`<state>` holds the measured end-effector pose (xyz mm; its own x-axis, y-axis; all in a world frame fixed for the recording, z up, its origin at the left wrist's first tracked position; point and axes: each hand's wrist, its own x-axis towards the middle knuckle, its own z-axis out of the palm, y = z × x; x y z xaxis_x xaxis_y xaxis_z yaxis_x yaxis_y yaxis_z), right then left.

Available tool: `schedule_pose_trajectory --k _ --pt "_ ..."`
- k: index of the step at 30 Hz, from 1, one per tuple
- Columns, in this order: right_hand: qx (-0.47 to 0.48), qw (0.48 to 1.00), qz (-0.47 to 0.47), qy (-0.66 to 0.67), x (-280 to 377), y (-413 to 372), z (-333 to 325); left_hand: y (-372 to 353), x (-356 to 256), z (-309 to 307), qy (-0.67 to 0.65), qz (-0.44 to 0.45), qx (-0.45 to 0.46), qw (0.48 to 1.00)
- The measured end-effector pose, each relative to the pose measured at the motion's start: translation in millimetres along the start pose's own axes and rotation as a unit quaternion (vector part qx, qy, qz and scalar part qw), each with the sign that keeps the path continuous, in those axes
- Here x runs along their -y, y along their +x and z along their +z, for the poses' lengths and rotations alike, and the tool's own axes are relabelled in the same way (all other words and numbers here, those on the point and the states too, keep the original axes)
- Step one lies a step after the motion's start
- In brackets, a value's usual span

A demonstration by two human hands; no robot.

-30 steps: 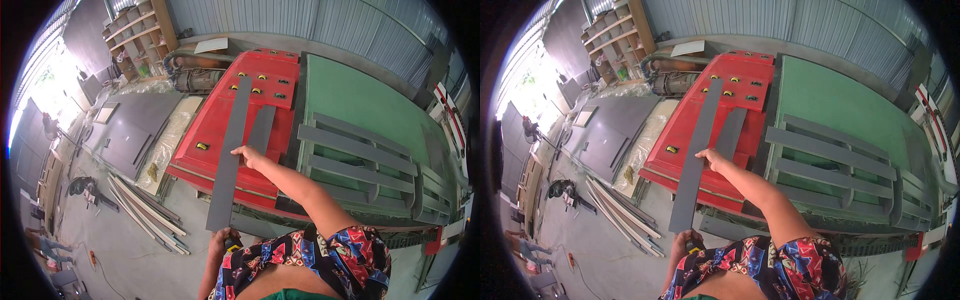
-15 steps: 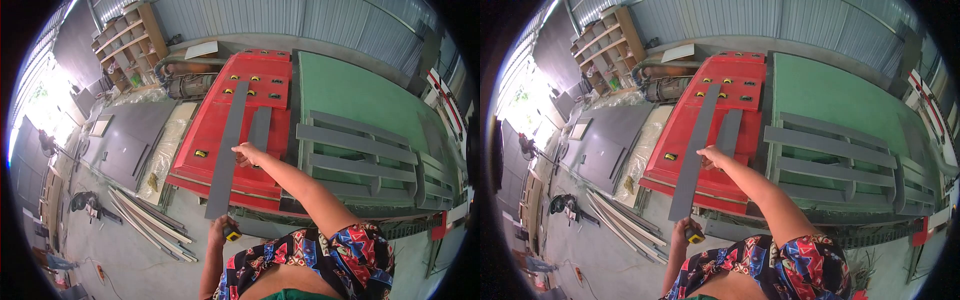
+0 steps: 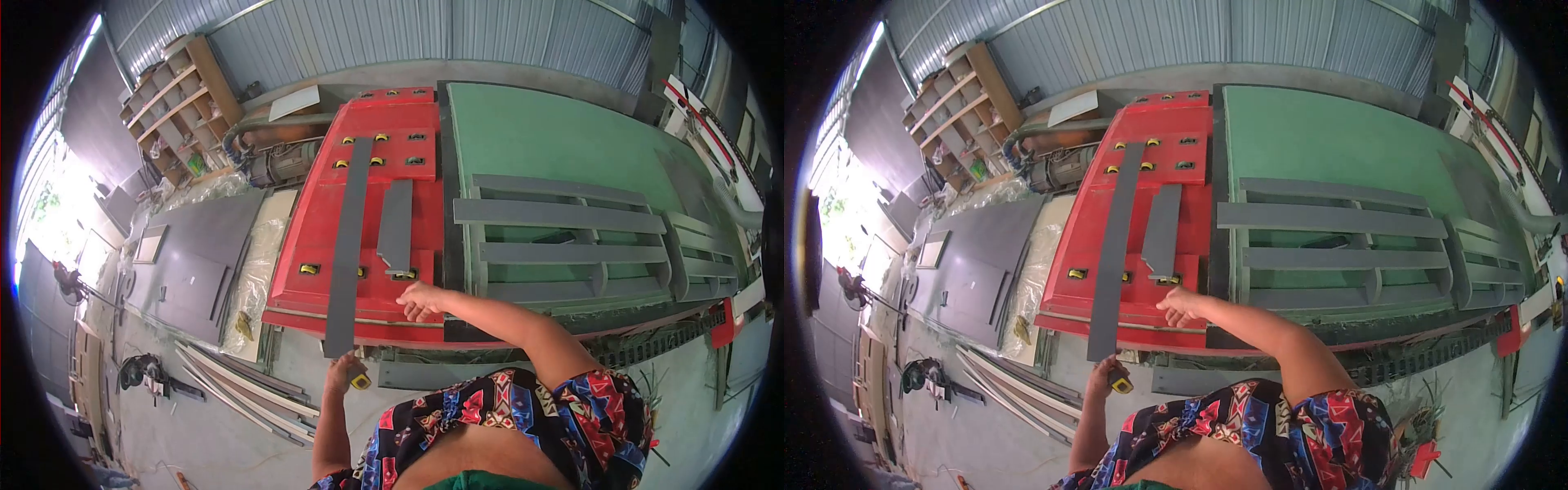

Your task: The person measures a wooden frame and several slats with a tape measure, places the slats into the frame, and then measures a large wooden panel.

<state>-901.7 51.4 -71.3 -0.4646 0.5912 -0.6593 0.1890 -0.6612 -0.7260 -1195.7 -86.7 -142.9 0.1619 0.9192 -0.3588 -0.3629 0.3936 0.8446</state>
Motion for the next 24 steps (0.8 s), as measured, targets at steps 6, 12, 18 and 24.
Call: schedule_pose_trajectory --k 6,12,18,24 --pt "-0.013 1.0 0.001 -0.002 -13.4 -21.9 -6.5 33.1 12.2 6.7 -0.079 0.04 0.034 0.995" --pt "-0.002 1.0 -0.003 0.006 -25.8 -34.1 -8.9 82.7 -9.4 -11.4 -0.131 0.017 0.052 0.99" --pt "-0.022 0.999 0.007 0.03 -38.4 -53.6 -16.5 119.6 -21.2 -14.7 -0.118 -0.026 -0.025 0.992" --pt "-0.041 0.998 0.001 0.042 -44.9 -60.5 -24.4 135.0 -25.1 -11.7 -0.141 -0.023 -0.048 0.989"
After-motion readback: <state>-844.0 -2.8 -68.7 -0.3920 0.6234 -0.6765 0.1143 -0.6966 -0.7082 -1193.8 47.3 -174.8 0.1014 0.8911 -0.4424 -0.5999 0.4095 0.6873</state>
